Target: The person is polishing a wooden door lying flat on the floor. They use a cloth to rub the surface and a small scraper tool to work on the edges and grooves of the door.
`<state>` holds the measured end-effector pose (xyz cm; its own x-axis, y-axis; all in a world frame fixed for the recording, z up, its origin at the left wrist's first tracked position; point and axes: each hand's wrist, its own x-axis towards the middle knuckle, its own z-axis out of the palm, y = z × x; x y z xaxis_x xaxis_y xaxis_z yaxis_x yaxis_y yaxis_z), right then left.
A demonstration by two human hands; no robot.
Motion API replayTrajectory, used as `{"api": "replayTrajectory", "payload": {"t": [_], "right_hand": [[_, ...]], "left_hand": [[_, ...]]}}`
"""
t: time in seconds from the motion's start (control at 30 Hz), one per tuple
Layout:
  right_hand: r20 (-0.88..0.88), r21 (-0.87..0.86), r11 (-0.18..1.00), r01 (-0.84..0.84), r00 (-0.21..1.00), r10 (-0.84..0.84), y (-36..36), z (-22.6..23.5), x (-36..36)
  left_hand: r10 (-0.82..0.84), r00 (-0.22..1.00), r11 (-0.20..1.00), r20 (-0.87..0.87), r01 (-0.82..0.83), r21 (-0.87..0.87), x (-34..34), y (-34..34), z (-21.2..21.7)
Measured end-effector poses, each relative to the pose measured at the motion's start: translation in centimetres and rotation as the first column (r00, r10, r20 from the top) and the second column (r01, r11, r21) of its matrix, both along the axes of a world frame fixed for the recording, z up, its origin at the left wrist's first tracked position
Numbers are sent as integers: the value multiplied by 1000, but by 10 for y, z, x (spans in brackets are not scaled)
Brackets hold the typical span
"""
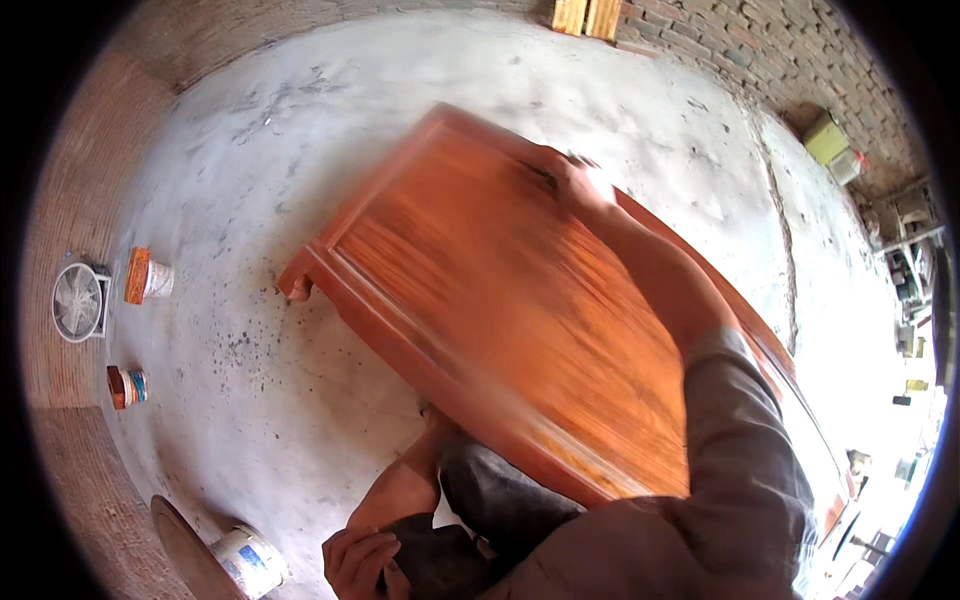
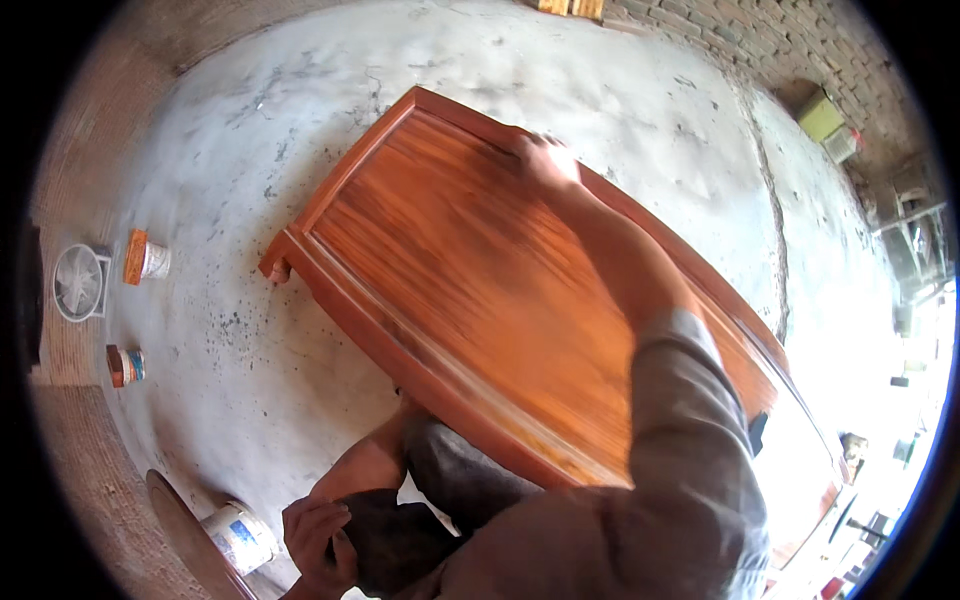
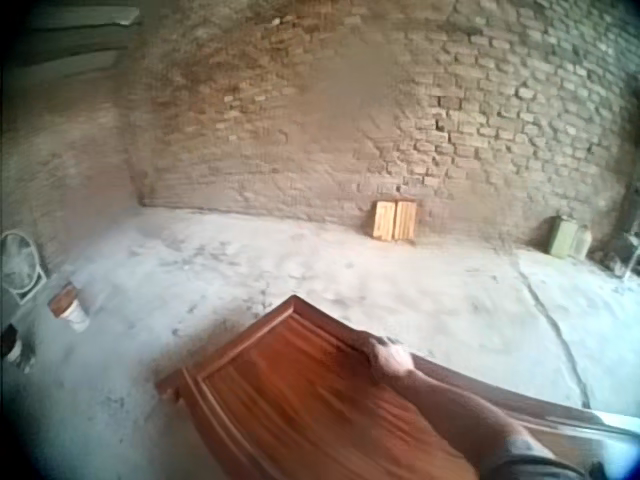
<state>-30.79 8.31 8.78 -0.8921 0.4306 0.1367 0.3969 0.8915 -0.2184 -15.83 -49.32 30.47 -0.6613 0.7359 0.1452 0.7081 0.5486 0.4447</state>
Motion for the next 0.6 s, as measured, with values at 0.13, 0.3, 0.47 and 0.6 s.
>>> {"api": "replayTrajectory", "payload": {"t": [0.13,0.3,0.47,0.6], "right_hand": [[7,52,998,44,999,-44,10,-23,12],[-99,45,994,102,990,-97,24,-13,257],[-126,178,940,290,954,-271,47,-9,541],[-148,154,911,384,920,-363,42,9,589]], "left_hand": [[-35,999,999,27,36,-8,-2,-4,-5],[-60,998,998,18,61,-28,7,-5,0],[-63,998,996,16,63,-55,12,10,2],[-81,997,996,-6,81,-44,17,6,-4]]}}
